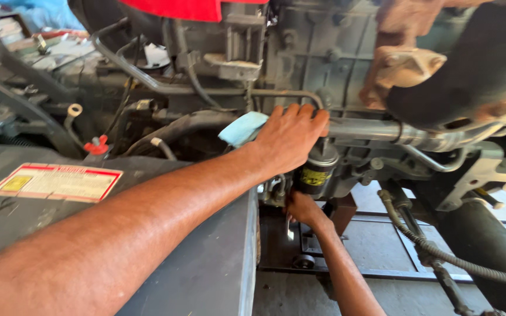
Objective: The person installs a new oil filter onto a tractor engine, first tightening it by hand and then using a wrench to secure it. The person also wipes the area with a cloth and briefly uses a socket wrench on a nearby bolt.
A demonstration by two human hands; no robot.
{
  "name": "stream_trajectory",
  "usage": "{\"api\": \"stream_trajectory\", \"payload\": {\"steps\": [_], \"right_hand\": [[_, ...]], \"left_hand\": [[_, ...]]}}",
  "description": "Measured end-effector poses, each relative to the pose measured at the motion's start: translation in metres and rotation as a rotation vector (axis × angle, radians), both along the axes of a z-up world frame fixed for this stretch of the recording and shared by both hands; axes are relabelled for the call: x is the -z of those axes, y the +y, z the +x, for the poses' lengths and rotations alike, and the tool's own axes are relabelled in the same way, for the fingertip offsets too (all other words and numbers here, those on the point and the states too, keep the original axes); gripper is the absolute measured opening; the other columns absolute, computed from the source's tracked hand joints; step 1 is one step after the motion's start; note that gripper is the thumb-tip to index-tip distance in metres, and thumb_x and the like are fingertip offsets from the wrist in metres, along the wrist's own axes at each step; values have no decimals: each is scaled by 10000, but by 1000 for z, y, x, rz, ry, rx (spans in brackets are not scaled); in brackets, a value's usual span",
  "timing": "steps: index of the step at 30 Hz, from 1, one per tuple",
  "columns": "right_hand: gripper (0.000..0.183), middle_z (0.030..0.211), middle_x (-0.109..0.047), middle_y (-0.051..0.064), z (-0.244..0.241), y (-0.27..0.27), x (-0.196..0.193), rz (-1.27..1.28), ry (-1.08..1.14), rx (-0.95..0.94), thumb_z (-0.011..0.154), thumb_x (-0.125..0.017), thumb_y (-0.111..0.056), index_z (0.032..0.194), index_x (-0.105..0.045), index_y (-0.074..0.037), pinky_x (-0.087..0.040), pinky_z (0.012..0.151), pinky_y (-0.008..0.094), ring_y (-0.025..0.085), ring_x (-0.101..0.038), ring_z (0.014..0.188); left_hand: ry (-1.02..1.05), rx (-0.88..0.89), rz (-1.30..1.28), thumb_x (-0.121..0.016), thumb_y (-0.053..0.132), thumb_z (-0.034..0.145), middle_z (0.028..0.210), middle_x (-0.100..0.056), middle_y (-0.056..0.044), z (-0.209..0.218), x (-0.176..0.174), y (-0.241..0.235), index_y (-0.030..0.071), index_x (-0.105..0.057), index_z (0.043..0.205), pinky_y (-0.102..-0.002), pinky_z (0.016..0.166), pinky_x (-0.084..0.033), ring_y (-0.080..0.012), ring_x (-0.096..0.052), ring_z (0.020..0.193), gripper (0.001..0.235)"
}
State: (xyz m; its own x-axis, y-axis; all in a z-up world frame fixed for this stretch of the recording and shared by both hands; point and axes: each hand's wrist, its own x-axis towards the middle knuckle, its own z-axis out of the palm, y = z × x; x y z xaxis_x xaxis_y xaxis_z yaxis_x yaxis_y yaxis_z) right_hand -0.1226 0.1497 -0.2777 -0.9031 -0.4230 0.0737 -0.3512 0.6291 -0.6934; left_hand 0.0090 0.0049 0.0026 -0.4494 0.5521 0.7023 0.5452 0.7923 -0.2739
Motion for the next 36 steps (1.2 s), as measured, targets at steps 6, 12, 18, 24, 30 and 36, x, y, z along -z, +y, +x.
{"api": "stream_trajectory", "payload": {"steps": [6, 12, 18, 24, 30, 36], "right_hand": [[280, 756, -722, 151, 53, 20, -80, -17, -407, -103, 1031, -458, -249, 1064, -582, 0, -590, 507, 371, 205, -661, 552], [392, 769, -713, 173, 35, 18, -58, 30, -366, -128, 1075, -421, -282, 988, -607, 52, -575, 566, 411, 257, -664, 589], [237, 1055, -647, 317, -16, -13, 30, -77, 496, 105, 905, -533, -63, 1111, -609, 27, -465, 855, 562, 522, -585, 1038], [324, 1073, -607, 366, -13, -26, 31, -179, 635, 179, 893, -561, -73, 1180, -571, 76, -447, 846, 584, 571, -546, 1029], [305, 863, -728, 242, 14, 6, -20, 6, -86, -28, 1002, -495, -146, 1024, -660, 110, -599, 683, 462, 371, -710, 767], [246, 773, -732, 179, 67, 7, -95, -21, -413, -50, 993, -443, -142, 1017, -601, 46, -597, 509, 368, 223, -675, 559]], "left_hand": [[-12, 4, -17, -630, 166, 927, 1020, -676, -178, 8, -9, 3, 44, -604, 1146, -513, 753, -482, -355, -659, 942, 252], [-48, -34, -38, -631, 96, 857, 995, -673, -167, 5, -8, 7, 41, -606, 1133, -501, 750, -479, -344, -656, 931, 283], [-36, -9, -17, -638, 127, 917, 962, -670, -164, 1, -6, 6, 32, -605, 1122, -498, 718, -472, -339, -653, 894, 229], [-11, -5, -24, -638, 121, 900, 974, -675, -157, 0, -5, 4, 45, -608, 1110, -492, 725, -487, -335, -666, 895, 226], [-29, -8, -15, -645, 149, 917, 989, -680, -157, 0, -3, 1, 53, -611, 1105, -499, 752, -497, -336, -671, 917, 214], [-11, -18, -20, -650, 177, 924, 991, -678, -166, 2, -4, 1, 40, -608, 1101, -491, 751, -499, -331, -673, 936, 228]]}}
